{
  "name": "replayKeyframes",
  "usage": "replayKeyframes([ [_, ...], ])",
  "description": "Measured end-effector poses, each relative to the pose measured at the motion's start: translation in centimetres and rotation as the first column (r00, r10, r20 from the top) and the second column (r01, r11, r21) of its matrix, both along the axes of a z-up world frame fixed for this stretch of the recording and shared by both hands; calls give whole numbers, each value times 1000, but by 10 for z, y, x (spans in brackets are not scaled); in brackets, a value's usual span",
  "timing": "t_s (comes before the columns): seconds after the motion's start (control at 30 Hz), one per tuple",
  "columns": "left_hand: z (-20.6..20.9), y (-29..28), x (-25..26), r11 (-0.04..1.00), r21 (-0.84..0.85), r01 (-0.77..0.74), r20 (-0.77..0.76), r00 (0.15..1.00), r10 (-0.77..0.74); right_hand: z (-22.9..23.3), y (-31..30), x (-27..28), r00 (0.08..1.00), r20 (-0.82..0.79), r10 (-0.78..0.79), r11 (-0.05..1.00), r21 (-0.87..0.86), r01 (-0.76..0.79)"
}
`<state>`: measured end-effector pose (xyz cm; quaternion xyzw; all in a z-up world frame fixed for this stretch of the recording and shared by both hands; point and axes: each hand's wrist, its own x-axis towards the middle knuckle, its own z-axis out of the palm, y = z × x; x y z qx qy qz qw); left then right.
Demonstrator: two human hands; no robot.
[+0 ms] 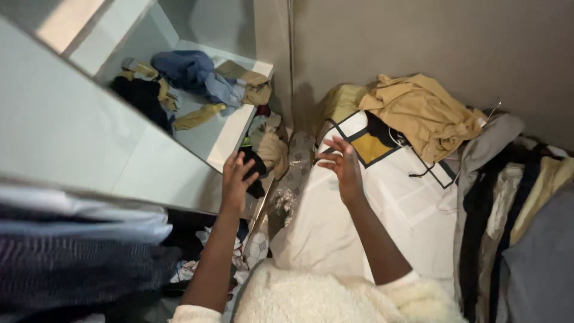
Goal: Sort various items of clothing from a closet and arrange them on a bed.
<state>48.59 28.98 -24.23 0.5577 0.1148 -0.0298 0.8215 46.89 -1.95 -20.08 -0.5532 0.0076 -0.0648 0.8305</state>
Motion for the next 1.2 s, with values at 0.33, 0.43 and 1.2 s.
replayKeyframes([
  [0.33, -55, 4, 103, 954, -34, -299, -17, 954, 299, 8, 72, 141, 978, -140, 152, 972, -159, -174],
  [0.43, -63, -3, 132, 927, -13, -375, -6, 927, 375, 1, 100, 186, 962, -101, 252, 960, -102, -262],
  [1.2, -133, 24, 214, 790, 78, -608, 70, 794, 604, -217, 263, 416, 921, 26, 388, 326, -939, -111],
])
